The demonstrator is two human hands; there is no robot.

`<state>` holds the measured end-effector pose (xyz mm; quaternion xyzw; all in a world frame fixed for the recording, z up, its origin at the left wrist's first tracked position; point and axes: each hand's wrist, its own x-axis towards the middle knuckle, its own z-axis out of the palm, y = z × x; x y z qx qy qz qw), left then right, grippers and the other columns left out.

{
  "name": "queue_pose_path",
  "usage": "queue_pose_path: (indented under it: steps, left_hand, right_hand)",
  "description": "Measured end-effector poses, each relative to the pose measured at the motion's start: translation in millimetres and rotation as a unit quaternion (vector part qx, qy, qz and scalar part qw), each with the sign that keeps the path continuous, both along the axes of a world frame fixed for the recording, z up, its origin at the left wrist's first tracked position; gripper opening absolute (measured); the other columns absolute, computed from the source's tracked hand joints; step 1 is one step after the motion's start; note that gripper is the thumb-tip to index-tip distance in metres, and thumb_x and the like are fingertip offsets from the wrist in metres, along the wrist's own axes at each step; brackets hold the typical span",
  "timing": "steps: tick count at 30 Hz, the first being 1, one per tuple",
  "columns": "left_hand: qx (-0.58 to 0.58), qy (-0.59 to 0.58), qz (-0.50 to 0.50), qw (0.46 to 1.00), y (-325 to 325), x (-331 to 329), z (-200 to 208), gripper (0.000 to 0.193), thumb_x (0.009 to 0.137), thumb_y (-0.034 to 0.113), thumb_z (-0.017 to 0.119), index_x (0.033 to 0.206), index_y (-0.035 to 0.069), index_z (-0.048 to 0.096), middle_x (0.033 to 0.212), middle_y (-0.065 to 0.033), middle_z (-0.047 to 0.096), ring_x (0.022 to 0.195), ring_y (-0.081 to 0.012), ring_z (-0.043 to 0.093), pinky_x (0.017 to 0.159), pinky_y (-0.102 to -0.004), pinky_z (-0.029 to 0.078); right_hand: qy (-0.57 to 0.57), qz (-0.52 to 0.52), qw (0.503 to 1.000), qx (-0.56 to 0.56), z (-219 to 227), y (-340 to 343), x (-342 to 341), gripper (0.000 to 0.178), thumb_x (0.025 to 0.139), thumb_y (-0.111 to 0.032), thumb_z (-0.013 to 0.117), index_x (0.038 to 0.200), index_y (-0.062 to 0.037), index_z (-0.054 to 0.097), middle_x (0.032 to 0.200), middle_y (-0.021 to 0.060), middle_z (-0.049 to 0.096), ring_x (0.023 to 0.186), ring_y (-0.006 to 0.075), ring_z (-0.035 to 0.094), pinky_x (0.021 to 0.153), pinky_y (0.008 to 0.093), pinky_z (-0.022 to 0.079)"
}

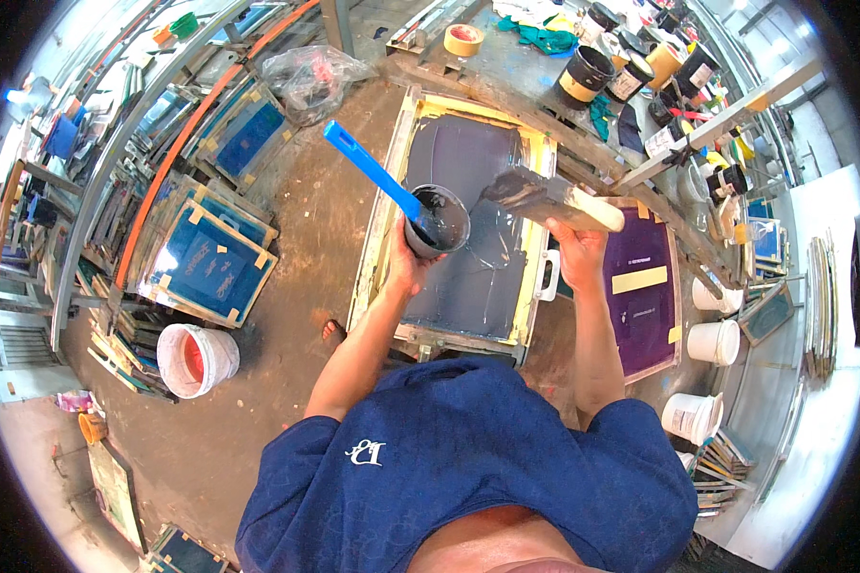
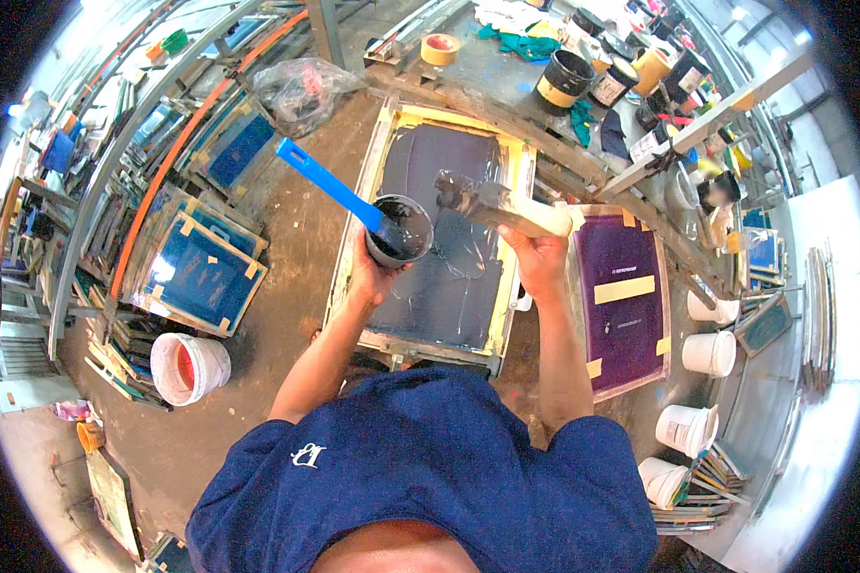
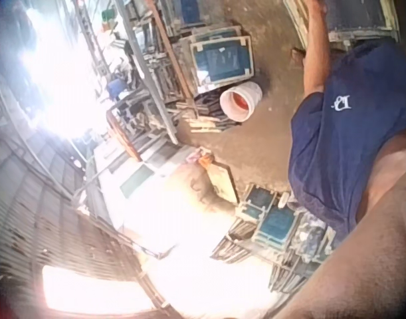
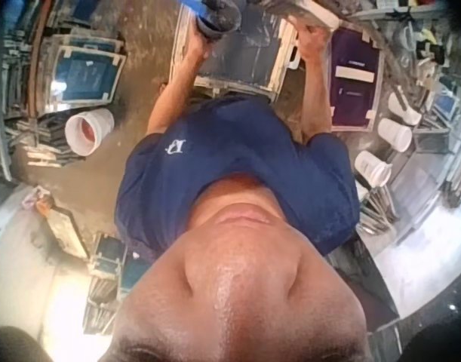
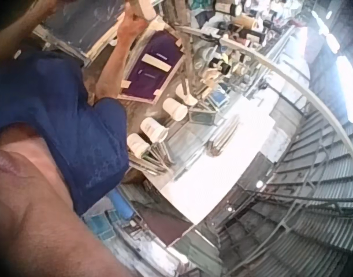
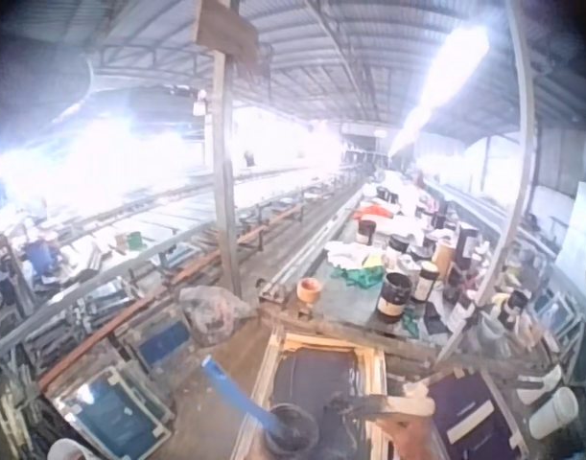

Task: The person pours dark ink onto a screen printing frame and spreads it evenly with a brush. They then add a liquid from a bottle, put on a glove, and wipe the screen surface with a cloth before using a squeegee to smooth the ink.

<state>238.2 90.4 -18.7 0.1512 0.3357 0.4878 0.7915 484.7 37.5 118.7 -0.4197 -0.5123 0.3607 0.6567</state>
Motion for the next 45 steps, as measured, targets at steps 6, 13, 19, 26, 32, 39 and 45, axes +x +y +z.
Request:
queue_pose_path:
  steps: [6,13,19,26,32,39,45]
  left_hand:
    - [-0.002,-0.091,-0.034,0.995,5.0,19.4,32.3,0.072,0.089,0.073,0.039,0.139,0.022,0.044,0.131,-0.0071,0.057,0.110,-0.0258,0.062,0.075,-0.0401,0.057]
    - [0.030,-0.156,-0.056,0.986,9.6,22.4,45.7,0.084,0.089,0.076,0.031,0.141,0.011,0.043,0.134,-0.0163,0.055,0.109,-0.0367,0.062,0.085,-0.0463,0.057]
    - [0.025,-0.149,-0.028,0.988,2.0,18.7,71.8,0.085,0.089,0.076,0.033,0.141,0.010,0.043,0.132,-0.0170,0.057,0.107,-0.0364,0.063,0.084,-0.0462,0.057]
    - [0.045,-0.154,0.026,0.987,-7.8,-22.2,86.7,0.084,0.084,0.077,0.043,0.142,0.016,0.043,0.137,-0.0119,0.055,0.115,-0.0344,0.060,0.088,-0.0534,0.054]
    - [0.057,-0.162,0.076,0.982,-32.7,-79.4,70.5,0.076,0.087,0.069,0.049,0.144,0.018,0.044,0.144,-0.0045,0.050,0.133,-0.0265,0.046,0.113,-0.0500,0.032]
    - [-0.022,-0.106,0.173,0.979,-79.8,-122.3,35.9,0.093,0.076,0.076,0.058,0.147,0.019,0.041,0.148,-0.0183,0.043,0.132,-0.0385,0.045,0.106,-0.0595,0.037]
    - [0.088,-0.065,0.181,0.977,-85.9,-100.8,71.2,0.081,0.081,0.065,0.062,0.145,0.018,0.044,0.145,-0.0270,0.042,0.117,-0.0394,0.057,0.092,-0.0507,0.051]
  right_hand:
    - [-0.048,-0.009,0.998,0.035,9.0,-3.0,-7.8,0.032,0.084,0.002,0.073,0.114,-0.0008,0.064,0.109,0.0094,0.068,0.099,0.0154,0.064,0.089,0.0303,0.052]
    - [-0.101,-0.010,0.992,0.081,8.2,-2.9,-15.5,0.034,0.078,0.010,0.070,0.110,-0.0020,0.063,0.112,0.0150,0.068,0.107,0.0246,0.065,0.094,0.0346,0.051]
    - [-0.266,-0.057,0.958,0.084,1.4,-2.4,-15.6,0.034,0.077,0.011,0.067,0.109,-0.0025,0.064,0.111,0.0145,0.068,0.108,0.0257,0.064,0.095,0.0350,0.049]
    - [-0.311,-0.060,0.948,-0.035,-34.0,16.6,3.4,0.035,0.079,0.001,0.067,0.113,-0.0075,0.065,0.110,0.0101,0.070,0.101,0.0265,0.067,0.091,0.0359,0.050]
    - [-0.576,0.063,0.815,-0.018,-82.3,66.7,4.5,0.027,0.081,-0.008,0.065,0.108,-0.0116,0.066,0.103,0.0087,0.069,0.095,0.0298,0.064,0.084,0.0421,0.050]
    - [-0.711,0.012,0.699,0.077,-138.0,212.2,40.4,0.031,0.080,-0.010,0.062,0.109,-0.0176,0.063,0.093,0.0041,0.066,0.091,0.0262,0.065,0.080,0.0412,0.049]
    - [-0.756,-0.070,0.651,0.009,-160.3,303.3,70.2,0.024,0.082,-0.012,0.060,0.106,-0.0139,0.063,0.089,0.0106,0.069,0.085,0.0328,0.066,0.075,0.0444,0.050]
